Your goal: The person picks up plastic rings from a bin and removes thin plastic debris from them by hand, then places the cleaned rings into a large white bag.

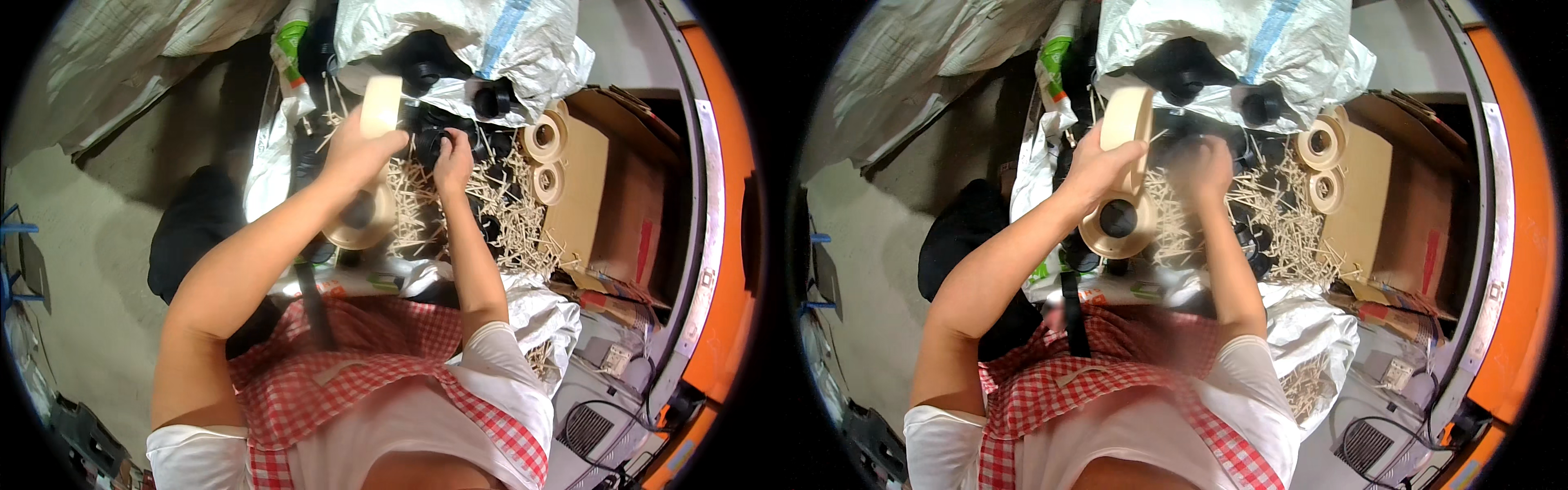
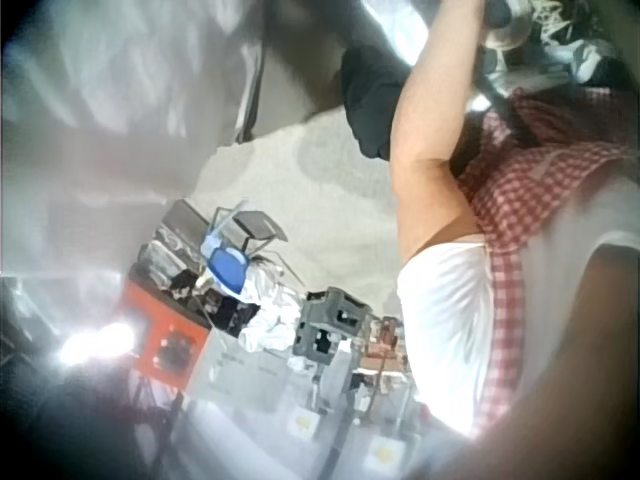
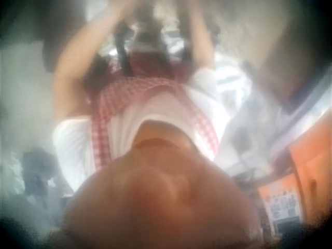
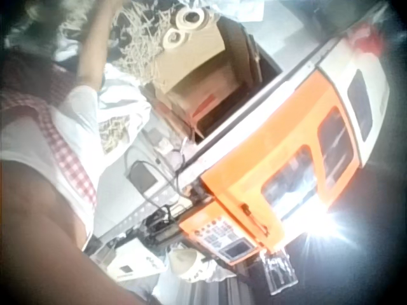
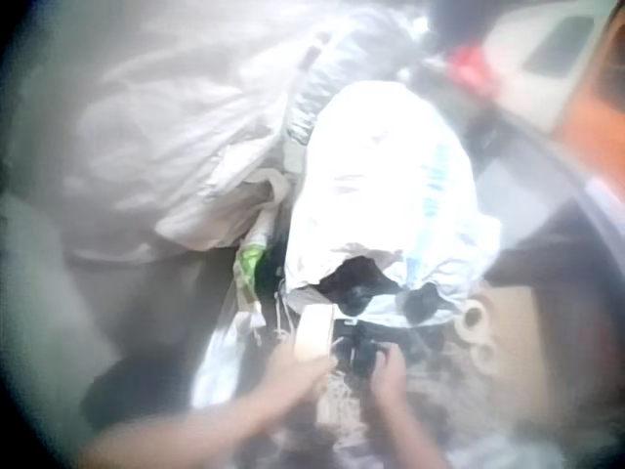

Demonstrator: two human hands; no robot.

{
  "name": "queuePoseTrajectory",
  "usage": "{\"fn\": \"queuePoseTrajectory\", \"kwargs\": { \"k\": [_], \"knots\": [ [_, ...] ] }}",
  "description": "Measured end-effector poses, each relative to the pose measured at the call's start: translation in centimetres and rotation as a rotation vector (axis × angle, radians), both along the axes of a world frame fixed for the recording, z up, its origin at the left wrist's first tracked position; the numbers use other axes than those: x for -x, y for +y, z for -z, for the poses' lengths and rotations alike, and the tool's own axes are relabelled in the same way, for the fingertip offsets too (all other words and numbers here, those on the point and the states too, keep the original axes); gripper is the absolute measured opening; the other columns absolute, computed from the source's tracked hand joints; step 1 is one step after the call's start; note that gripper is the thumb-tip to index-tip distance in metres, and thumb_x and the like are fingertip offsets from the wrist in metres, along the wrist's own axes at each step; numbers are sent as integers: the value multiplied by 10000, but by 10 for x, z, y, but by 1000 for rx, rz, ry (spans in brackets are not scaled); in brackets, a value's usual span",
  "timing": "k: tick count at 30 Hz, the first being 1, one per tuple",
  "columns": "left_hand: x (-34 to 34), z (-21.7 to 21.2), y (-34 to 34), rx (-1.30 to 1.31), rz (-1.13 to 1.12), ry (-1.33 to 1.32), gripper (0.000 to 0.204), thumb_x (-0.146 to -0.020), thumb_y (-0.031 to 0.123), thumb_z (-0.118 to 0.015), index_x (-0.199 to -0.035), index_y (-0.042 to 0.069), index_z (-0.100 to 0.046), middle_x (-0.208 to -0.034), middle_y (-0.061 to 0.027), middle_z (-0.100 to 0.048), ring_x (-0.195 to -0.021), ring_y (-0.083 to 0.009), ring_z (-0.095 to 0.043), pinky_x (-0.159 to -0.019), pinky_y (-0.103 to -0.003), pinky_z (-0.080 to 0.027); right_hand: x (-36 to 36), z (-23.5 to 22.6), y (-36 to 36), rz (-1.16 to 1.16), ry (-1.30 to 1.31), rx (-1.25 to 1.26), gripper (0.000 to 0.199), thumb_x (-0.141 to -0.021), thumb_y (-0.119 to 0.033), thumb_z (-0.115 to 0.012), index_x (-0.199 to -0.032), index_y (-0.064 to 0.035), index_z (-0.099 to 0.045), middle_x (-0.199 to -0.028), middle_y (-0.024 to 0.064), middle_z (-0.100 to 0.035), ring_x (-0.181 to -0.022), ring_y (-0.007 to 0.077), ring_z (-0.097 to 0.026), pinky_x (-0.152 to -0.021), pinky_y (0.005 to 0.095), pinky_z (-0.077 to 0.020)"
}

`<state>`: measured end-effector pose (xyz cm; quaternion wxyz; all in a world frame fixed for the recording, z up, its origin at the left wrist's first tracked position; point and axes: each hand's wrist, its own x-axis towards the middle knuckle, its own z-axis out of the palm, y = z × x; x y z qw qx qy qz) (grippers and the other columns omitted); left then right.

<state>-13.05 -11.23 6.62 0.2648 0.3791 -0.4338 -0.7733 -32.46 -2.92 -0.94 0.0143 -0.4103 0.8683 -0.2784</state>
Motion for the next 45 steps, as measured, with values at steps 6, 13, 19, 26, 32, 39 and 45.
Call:
{"fn": "queuePoseTrajectory", "kwargs": {
  "k": [6,13,19,26,32,39,45],
  "knots": [
    [5,-2,23,-129,228,157,455,-765,151,-653,-1179,26,-512,-1011,-55,-586,-874,-120,-576,-678,-258,-497,-50,-34,24,-180,-385,74,355,-925,-203,-404,-1168,8,-554,-1162,193,-573,-1082,317,-524,-946,387,-385],
    [0,-3,22,133,435,63,431,-783,261,-666,-1123,15,-568,-967,-57,-633,-805,-130,-615,-703,-251,-502,-54,-75,62,-498,-472,-21,593,-707,-164,-689,-1232,1,-466,-1248,185,-462,-1174,343,-455,-985,446,-375],
    [0,-2,26,-2,632,70,423,-763,235,-678,-1118,25,-580,-977,-70,-635,-840,-124,-613,-713,-249,-502,-58,-65,84,-639,-498,26,686,-683,-119,-682,-1297,-69,-382,-1258,183,-441,-1191,338,-427,-998,454,-385],
    [0,-3,35,254,457,-16,461,-728,223,-701,-1120,32,-551,-906,-57,-623,-770,-119,-595,-672,-256,-489,-56,-45,72,-509,-541,135,662,-954,-489,-364,-1404,-57,-140,-1083,222,-549,-722,267,-630,-649,320,-549],
    [0,4,35,298,437,-32,490,-726,195,-694,-1154,19,-530,-905,-47,-621,-781,-127,-596,-701,-263,-493,-54,-68,70,-69,-1001,-410,710,-915,-341,-537,-1424,-33,-149,-1073,164,-598,-907,235,-628,-772,337,-516],
    [3,30,34,213,319,-115,631,-741,117,-646,-1315,16,-405,-1087,-103,-584,-949,-168,-580,-786,-287,-483,-21,-20,72,-314,-932,-523,526,-879,-384,-561,-1281,-70,-433,-836,113,-653,-732,202,-635,-651,334,-511],
    [-20,87,7,447,314,-726,592,-741,194,-587,-1287,1,-468,-1236,-228,-520,-1116,-363,-526,-952,-384,-410,157,0,98,26,30,-313,485,-788,-247,-672,-1194,-22,-532,-1052,199,-614,-979,317,-592,-885,384,-452]
  ]
}}
